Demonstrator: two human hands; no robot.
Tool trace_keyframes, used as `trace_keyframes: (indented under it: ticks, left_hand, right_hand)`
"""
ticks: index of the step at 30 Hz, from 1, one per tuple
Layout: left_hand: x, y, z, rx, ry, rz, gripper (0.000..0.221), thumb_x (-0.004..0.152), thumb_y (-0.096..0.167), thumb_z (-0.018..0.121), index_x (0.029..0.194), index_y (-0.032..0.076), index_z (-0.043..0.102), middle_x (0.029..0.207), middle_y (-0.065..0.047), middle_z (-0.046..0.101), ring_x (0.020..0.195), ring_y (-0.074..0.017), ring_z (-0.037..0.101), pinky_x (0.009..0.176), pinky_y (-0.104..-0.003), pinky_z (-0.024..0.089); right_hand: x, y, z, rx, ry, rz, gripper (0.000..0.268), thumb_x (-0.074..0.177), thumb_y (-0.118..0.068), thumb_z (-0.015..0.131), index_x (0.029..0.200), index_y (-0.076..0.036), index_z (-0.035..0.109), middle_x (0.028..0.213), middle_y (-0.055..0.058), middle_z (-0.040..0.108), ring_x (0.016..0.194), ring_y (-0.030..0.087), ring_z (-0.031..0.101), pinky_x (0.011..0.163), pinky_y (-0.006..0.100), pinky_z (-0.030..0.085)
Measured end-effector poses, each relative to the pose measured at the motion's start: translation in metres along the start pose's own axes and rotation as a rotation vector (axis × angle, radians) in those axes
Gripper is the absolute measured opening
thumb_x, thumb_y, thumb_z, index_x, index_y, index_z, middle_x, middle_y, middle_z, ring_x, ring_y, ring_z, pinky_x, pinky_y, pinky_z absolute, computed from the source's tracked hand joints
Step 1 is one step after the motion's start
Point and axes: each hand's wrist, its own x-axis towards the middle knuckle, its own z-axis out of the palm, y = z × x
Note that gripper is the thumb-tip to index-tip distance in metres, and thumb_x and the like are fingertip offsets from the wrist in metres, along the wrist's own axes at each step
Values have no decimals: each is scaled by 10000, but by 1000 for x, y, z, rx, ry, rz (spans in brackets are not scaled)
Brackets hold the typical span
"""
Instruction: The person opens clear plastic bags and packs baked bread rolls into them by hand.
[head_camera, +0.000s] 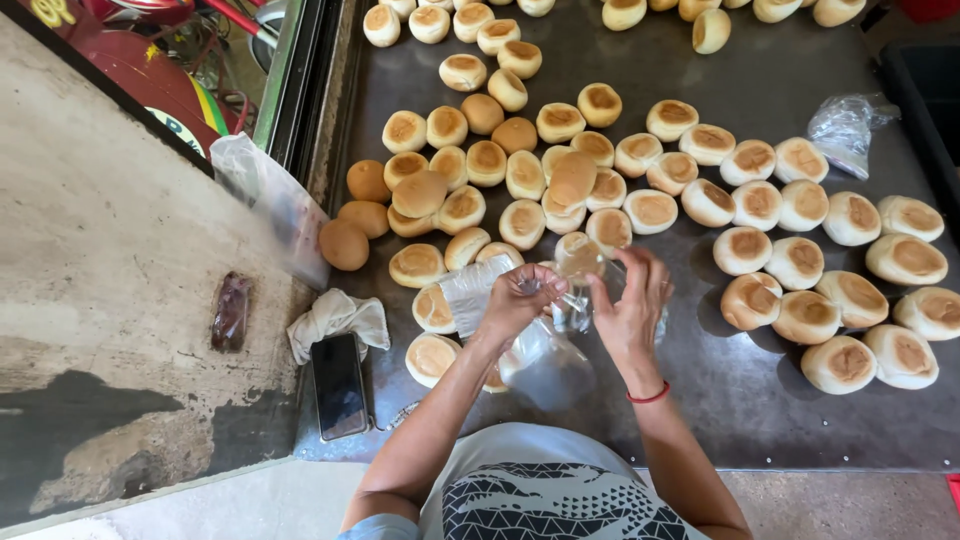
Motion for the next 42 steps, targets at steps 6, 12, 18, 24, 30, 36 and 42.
trace_keyframes:
  ticks: [6,12,18,24,30,36,42]
  left_hand:
    - [-2,-10,-10,-158,-177,-150,102,929,216,740,955,117,748,903,9,779,816,-79,721,639,-226,493]
    - [-19,1,-8,-170,-264,-2,93,983,113,738,920,72,682,966,-28,751,1032,-119,728,712,-250,510]
    - [-23,34,7,-70,27,-9,144,930,76,699,1054,139,659,900,-48,712,808,-138,725,600,-236,496]
    - [-27,44,14,676,172,849,388,847,-196,598,1050,118,702,1174,-78,699,1045,-225,715,836,-304,580]
    - [-24,46,14,629,249,511,244,908,-4,712,1140,73,719,1166,-130,661,828,-266,714,650,-338,596]
    - [-15,28,6,731,266,639,275,888,29,737,1160,69,712,1179,-156,666,947,-348,713,773,-384,587]
    - [-7,13,0,791,222,407,430,814,47,740,1236,-3,674,1357,-226,626,960,-391,725,834,-392,594]
  right_hand:
    - [-2,1,-4,518,-173,-79,155,846,-6,771,955,-22,661,1304,160,633,1191,306,616,995,401,505]
    - [-39,75,32,668,-139,367,61,952,-13,682,1012,-22,682,1180,104,692,1082,257,674,921,346,554]
    - [-71,224,25,-425,-224,255,642,865,-442,869,1293,-31,623,1129,217,653,1036,421,614,897,534,486]
    - [-95,302,-32,-563,-165,198,968,795,-287,883,1584,9,406,1510,277,520,1387,477,495,1167,506,415]
    - [-74,269,-66,1199,481,949,609,956,-349,724,1454,-83,496,1383,119,686,1199,315,722,735,435,625]
    - [-52,218,-54,1028,323,822,512,1036,-124,750,1445,-108,442,1432,117,596,1228,296,687,821,483,613]
    - [-28,148,-16,574,233,361,614,986,-88,782,1476,-56,413,1423,131,518,1323,292,524,1142,498,443]
